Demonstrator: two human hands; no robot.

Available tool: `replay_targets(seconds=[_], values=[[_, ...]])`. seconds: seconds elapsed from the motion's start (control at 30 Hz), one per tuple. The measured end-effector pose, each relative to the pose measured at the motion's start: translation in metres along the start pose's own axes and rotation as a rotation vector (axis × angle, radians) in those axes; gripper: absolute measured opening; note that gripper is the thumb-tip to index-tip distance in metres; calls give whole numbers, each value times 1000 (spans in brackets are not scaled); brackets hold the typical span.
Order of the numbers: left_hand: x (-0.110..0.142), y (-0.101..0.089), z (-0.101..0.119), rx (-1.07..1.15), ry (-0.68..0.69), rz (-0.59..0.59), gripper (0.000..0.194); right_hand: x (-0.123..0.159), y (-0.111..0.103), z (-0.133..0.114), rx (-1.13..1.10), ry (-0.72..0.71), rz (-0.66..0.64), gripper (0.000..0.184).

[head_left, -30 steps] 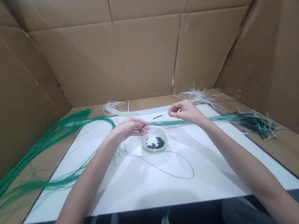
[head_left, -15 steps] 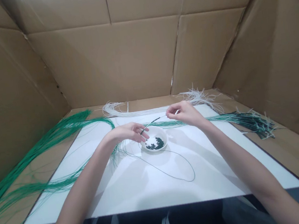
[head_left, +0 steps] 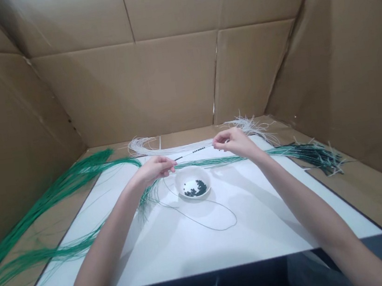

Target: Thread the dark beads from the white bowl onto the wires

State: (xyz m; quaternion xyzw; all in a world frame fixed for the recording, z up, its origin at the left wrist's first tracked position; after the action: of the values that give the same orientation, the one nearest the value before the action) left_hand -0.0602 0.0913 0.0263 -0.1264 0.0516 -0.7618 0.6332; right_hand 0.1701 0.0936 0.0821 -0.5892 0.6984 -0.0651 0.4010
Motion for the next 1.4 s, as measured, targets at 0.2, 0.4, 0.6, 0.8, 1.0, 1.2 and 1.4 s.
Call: replay_targets(seconds=[0.2, 0.4, 0.6, 0.8, 1.0, 1.2, 1.4], values=[[5, -1, 11, -144, 113, 164, 37, 2, 8, 1, -136, 31, -101, 14], [15, 10, 22, -214, 155, 191, 40, 7, 13, -9, -255, 28, -179, 15], [17, 15, 25, -218, 210, 119, 55, 9, 18, -10, -248, -14, -189, 17], [22, 40, 27, -156, 357, 95, 41, 23, 36, -27, -230, -134, -225, 15], [24, 43, 25, -245, 394, 186, 34, 30, 41, -33, -223, -178, -227, 17], [24, 45, 23, -249, 380, 157, 33, 29, 43, -31, -249, -162, -254, 20], [27, 47, 27, -280, 377, 144, 31, 28, 46, -25, -350, -6, -341, 20]])
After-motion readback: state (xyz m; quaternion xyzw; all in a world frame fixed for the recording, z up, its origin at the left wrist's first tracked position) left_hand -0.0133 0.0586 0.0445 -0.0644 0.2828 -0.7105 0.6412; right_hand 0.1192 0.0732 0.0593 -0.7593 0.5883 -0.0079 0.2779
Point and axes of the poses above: each hand's wrist, its own x-axis away from the middle knuckle, its own y-axis out of the palm, z = x × y, the point moved 6 cm from there along -x, towards the middle knuckle, and after that the axes turned 14 degrees about z, right-handed, at the moved point
